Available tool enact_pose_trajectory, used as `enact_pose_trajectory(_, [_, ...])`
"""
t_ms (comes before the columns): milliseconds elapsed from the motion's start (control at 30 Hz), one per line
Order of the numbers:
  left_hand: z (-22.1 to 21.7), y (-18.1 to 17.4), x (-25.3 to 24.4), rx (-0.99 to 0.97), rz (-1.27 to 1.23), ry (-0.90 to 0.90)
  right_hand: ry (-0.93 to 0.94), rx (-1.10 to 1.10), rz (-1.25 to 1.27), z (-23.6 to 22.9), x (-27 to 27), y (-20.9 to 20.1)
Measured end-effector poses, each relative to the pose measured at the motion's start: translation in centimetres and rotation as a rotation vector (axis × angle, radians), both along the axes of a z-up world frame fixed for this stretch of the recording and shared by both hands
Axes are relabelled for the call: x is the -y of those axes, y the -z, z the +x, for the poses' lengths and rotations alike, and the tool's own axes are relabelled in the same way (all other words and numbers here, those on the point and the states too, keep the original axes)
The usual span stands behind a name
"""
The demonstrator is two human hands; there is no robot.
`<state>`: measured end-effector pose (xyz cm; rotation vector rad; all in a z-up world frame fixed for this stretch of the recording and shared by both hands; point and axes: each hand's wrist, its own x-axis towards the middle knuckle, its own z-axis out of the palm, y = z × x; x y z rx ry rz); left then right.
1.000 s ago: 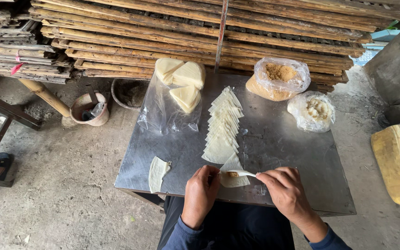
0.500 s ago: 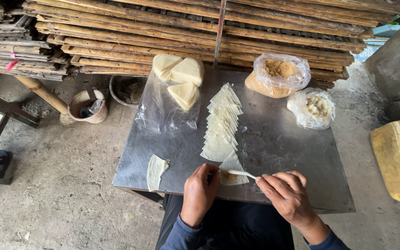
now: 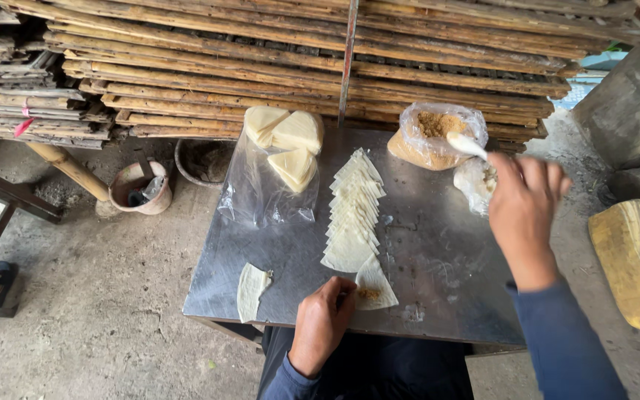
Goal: The person repeatedly scoops a granular filling from a plastic bag onto thin triangular wrappers, folds each wrapper into a small packet, and places it on the metal table. The process is repeated continuously with multiple wrappers and filling.
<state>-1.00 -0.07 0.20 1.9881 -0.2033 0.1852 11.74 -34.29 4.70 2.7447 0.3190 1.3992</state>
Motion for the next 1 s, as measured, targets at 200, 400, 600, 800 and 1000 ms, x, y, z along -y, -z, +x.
enact_pose_trajectory(200, [-0.2,-0.1,0.1,0.034,-0.023,-0.031,0.074,-0.066,-0.167,10.0,-0.4,-0.2])
enact_pose_trajectory(400, [-0.5,-0.1,-0.2,0.027,-0.037,-0.029,-0.045,-0.208,-0.02,9.4,-3.6,0.7])
enact_pose_trajectory(600, [-0.3,-0.3,-0.4,0.047,-0.045,-0.013,-0.507,-0.672,0.329,-6.7,-8.0,3.2])
enact_pose_trajectory(800, [0.0,0.4,-0.1,0.111,0.015,-0.001,-0.434,-0.672,0.411,-13.2,-11.2,4.9])
enact_pose_trajectory(1000, [0.0,0.8,0.5,0.179,0.098,-0.025,-0.442,-0.614,0.342,-13.1,-12.5,5.1])
